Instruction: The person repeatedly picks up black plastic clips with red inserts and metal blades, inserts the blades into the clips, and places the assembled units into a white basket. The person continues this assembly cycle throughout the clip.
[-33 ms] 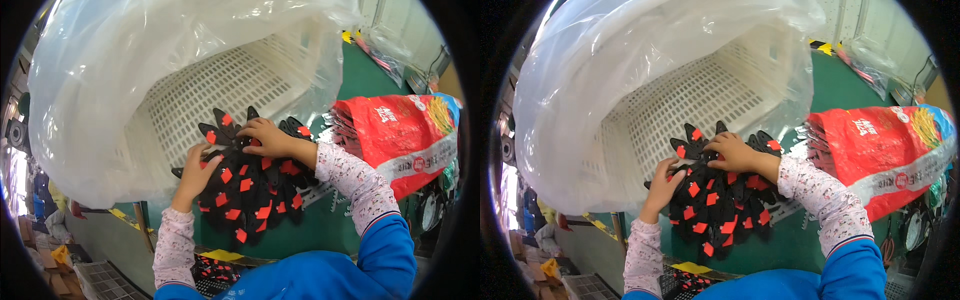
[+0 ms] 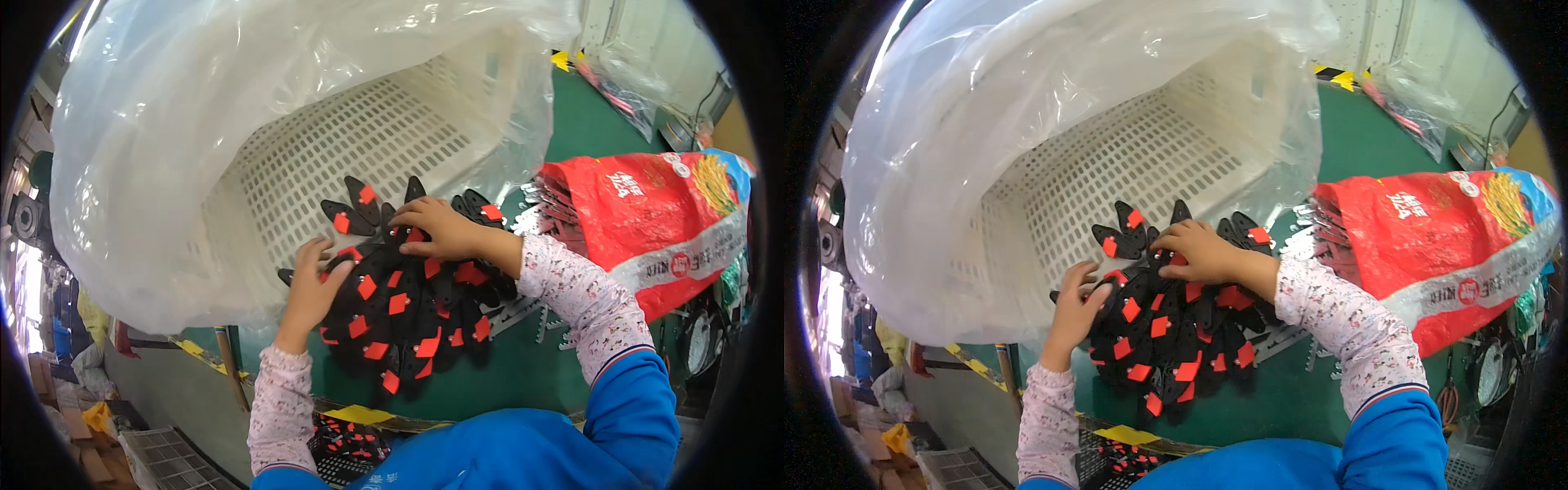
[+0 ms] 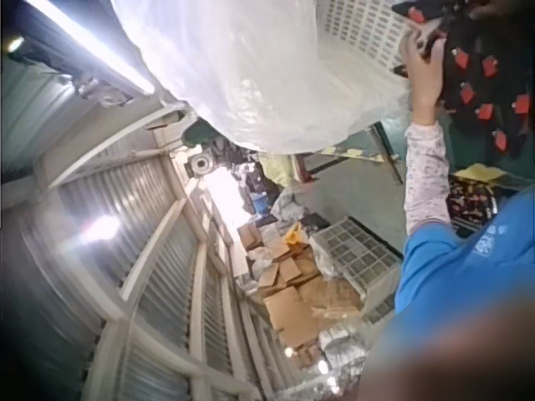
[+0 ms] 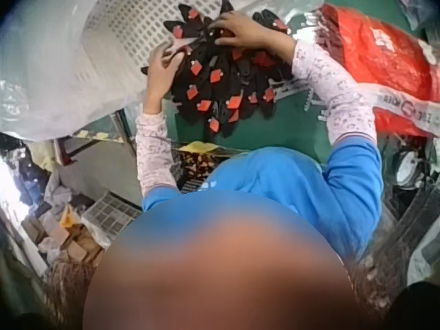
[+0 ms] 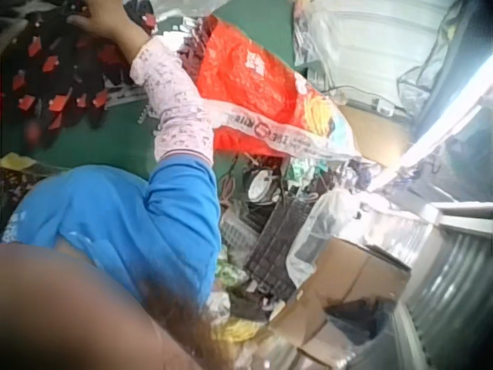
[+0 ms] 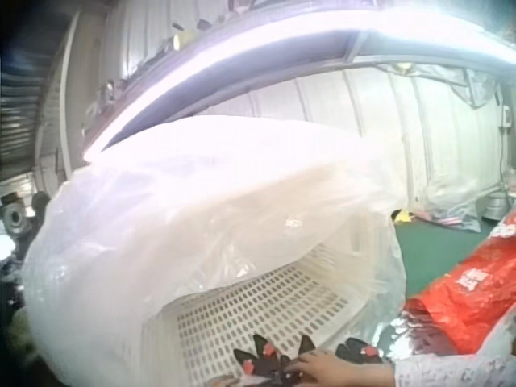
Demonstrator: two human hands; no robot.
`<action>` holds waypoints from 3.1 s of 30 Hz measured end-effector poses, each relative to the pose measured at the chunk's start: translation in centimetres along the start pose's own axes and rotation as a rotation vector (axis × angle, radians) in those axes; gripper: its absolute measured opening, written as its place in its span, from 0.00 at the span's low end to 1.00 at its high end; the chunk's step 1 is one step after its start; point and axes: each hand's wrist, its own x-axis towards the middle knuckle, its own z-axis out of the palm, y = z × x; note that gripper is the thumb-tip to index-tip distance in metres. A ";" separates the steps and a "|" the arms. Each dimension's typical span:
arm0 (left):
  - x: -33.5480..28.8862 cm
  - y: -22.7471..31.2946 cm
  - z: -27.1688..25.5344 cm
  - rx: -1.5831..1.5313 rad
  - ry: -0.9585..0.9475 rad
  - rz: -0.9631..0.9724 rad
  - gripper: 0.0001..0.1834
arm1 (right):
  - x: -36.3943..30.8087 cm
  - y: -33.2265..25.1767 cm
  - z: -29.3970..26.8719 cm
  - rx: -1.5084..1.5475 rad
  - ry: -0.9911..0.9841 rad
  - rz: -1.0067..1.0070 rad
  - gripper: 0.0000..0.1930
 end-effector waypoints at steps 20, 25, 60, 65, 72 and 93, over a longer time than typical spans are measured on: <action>-13.9 0.6 3.9 0.371 0.224 0.116 0.37 | -17.8 5.1 -12.4 -0.621 -0.050 0.663 0.36; -18.6 -0.1 3.7 0.393 0.324 0.021 0.38 | -17.1 4.6 -12.1 -0.633 -0.168 0.614 0.37; -20.2 7.2 12.5 0.505 0.201 0.265 0.34 | -23.8 -9.3 1.9 -0.608 0.044 -0.299 0.11; -20.8 8.4 12.6 0.416 0.181 0.208 0.32 | -24.4 -11.4 2.1 -0.370 0.170 -0.203 0.25; -25.7 13.3 12.2 -0.017 0.045 0.066 0.33 | -25.6 -17.4 7.0 0.076 0.284 -0.189 0.20; -26.9 10.0 12.9 0.330 -0.106 0.134 0.41 | -24.3 -9.6 3.3 -0.485 0.075 -0.203 0.08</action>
